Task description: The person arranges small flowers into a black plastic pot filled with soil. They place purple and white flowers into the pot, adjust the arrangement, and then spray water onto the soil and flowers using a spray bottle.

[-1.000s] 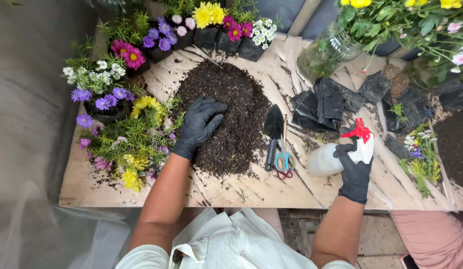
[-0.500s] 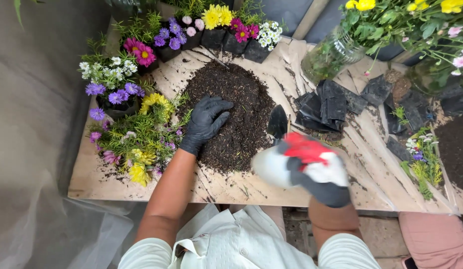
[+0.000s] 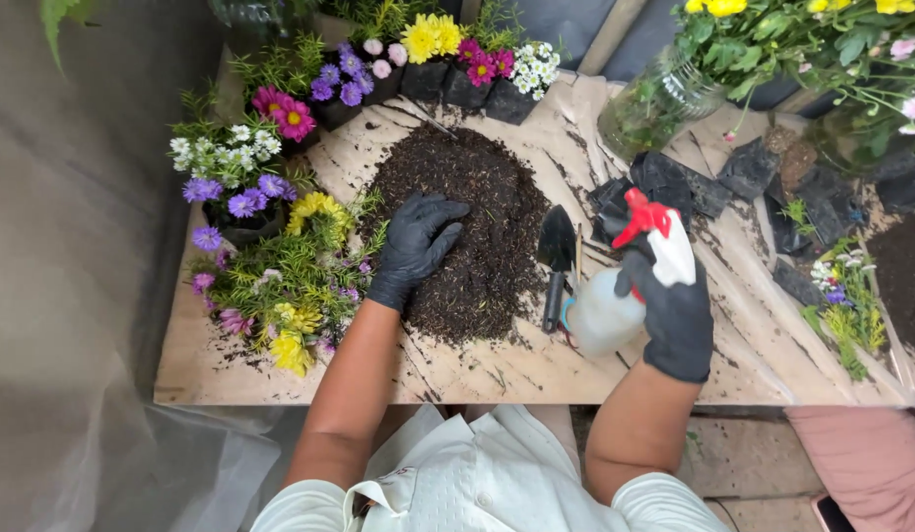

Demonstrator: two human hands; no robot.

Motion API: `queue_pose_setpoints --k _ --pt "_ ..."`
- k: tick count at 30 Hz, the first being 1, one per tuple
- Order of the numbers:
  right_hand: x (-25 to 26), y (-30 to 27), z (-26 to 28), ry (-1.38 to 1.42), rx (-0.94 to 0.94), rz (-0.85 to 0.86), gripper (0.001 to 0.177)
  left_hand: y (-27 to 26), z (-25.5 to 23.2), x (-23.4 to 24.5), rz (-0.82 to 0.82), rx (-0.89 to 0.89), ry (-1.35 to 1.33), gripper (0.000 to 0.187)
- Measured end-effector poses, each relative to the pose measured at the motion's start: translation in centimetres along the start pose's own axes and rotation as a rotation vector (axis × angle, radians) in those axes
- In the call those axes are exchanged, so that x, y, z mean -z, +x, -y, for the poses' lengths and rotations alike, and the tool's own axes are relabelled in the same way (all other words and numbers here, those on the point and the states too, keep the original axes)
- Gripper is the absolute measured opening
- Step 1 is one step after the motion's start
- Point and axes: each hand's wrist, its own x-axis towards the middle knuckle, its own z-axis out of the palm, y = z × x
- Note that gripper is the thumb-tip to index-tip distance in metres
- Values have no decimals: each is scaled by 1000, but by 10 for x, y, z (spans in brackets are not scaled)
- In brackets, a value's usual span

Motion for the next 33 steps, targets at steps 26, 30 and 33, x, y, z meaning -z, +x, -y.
queue_pose_setpoints --k 26,30,33 --pt "33 53 -86 74 -4 -142 45 -4 10 -3 53 63 1 22" --pt "34 49 -88 49 -49 -254 41 -2 5 1 46 49 -11 22" --pt "42 52 -93 133 -20 -153 60 -2 6 -1 31 59 -17 22"
